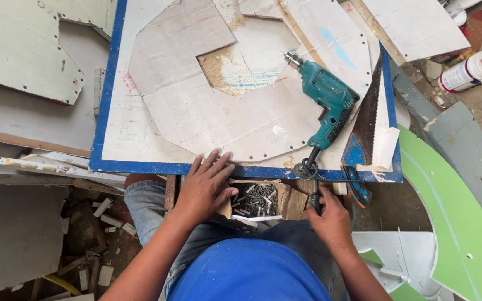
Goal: Assembling a wooden or composite structure by aligning pieces and fastening them with a power drill and screws.
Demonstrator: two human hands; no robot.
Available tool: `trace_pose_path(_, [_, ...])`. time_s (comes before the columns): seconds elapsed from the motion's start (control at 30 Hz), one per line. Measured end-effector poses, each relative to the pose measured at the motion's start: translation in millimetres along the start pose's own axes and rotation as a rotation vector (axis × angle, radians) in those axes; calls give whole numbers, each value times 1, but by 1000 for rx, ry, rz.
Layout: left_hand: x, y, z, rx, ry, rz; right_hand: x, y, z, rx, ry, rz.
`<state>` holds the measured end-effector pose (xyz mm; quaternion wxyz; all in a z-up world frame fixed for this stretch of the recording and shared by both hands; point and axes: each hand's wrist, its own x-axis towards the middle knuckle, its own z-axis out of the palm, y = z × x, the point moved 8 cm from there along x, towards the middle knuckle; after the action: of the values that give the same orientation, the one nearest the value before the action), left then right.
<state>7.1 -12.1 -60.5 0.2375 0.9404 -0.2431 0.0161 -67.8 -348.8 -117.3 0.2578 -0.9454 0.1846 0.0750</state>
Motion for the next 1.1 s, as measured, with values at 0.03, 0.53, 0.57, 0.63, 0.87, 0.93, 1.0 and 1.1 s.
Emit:
trace_pose_path(0.03, [-5, -2, 2, 7, -6, -8, 2, -2, -5, -24, 60, -31])
trace_pose_path(0.53, [-37, -63, 22, -1436, 505, -1152, 13, 25, 17, -144, -67, -35])
trace_pose_path(0.57, [-34, -62, 22, -1437, 501, -1146, 14, 26, 16, -143, -62, -32])
trace_pose_path(0.63, [-31, -60, 21, -1365, 436, -1135, 13, 28, 19, -138, -78, -30])
trace_pose_path(0.87, [-26, -50, 27, -1389, 187, -1053, 11, 34, 22, -136, -41, -19])
trace_pose_path(0.93, [-20, -38, 29, -1669, 139, -960, 13, 32, 23, -165, -9, -59])
trace_pose_path(1.0, [-23, -37, 25, -1676, 120, -976, 14, 32, 25, -181, -9, -53])
trace_pose_path(1.1, [-25, -39, 33, -1759, 128, -995, 14, 34, 25, -185, -7, -57])
